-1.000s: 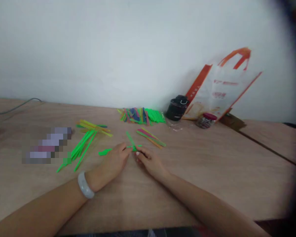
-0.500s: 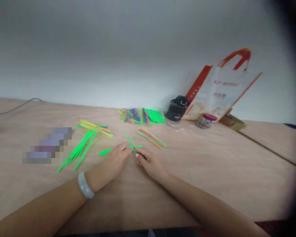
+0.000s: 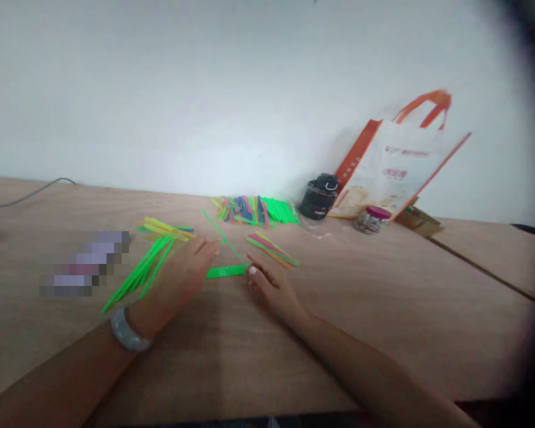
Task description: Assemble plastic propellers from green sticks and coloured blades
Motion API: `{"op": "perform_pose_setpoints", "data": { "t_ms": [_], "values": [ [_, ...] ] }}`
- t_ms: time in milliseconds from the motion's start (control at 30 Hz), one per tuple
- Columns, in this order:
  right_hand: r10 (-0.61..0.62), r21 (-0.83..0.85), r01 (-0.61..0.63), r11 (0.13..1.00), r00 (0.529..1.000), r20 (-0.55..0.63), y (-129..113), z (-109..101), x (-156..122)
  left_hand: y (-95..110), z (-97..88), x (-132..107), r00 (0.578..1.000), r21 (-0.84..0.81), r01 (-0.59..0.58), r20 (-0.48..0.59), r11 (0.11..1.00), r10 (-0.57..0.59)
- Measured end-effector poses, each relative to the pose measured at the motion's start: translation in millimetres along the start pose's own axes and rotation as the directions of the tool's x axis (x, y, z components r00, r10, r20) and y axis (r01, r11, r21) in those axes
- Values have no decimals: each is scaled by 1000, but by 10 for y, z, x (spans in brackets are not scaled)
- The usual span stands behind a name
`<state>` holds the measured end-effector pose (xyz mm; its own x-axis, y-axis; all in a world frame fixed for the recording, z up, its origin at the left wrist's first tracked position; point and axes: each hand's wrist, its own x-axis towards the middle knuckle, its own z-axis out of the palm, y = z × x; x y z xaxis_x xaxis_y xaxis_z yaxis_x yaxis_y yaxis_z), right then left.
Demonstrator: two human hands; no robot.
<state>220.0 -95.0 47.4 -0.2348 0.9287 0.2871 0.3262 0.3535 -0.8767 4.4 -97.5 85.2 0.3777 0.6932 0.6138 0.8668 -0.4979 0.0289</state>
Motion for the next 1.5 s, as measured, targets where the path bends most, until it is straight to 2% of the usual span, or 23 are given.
{"op": "perform_pose_setpoints", "data": {
  "t_ms": [67, 167, 233, 333, 433, 767, 1000, 1200, 1267, 1333, 1400, 1467, 1500],
  "values": [
    [-15, -11, 15, 1000, 1000, -9, 23, -8, 4, -215, -95, 49, 984, 61, 170, -68, 984, -166],
    [-75, -77, 76, 994, 997, 9, 41, 1, 12, -551, -137, 60, 943, 154, 334, -58, 930, -329],
    [-113, -116, 117, 986, 993, 39, 34, 10, 20, -725, -118, 31, 919, 231, 385, -6, 893, -395],
    [-132, -153, 139, 978, 990, 52, 14, 11, 31, -866, -72, -21, 907, 306, 363, 99, 880, -408],
    [-141, -165, 146, 975, 989, 39, 9, 4, 37, -899, -46, -44, 899, 337, 344, 153, 876, -411],
    [-184, -171, 183, 968, 983, 9, 92, -44, 59, -929, -26, -40, 832, 365, 389, 256, 846, -493],
    [-173, -180, 164, 970, 984, -36, 138, -82, 101, -847, -116, 11, 808, 346, 437, 253, 830, -532],
    [-159, -221, 137, 966, 983, -88, 170, -123, 137, -822, -167, 14, 818, 336, 426, 254, 840, -516],
    [-173, -256, 139, 957, 978, -117, 196, -181, 184, -821, -185, 16, 831, 317, 432, 224, 845, -509],
    [-190, -322, 132, 937, 969, -155, 244, -280, 253, -783, -200, 28, 871, 272, 431, 124, 860, -475],
    [-207, -407, 111, 907, 958, -199, 317, -407, 330, -687, -193, 43, 923, 193, 375, 10, 907, -384],
    [-255, -521, 120, 845, 947, -196, 403, -531, 397, -535, -149, 42, 970, 97, 241, -36, 966, -239],
    [-272, -583, 126, 802, 947, -170, 443, -580, 422, -446, -111, 34, 987, 49, 158, -19, 986, -158]
  ]
}}
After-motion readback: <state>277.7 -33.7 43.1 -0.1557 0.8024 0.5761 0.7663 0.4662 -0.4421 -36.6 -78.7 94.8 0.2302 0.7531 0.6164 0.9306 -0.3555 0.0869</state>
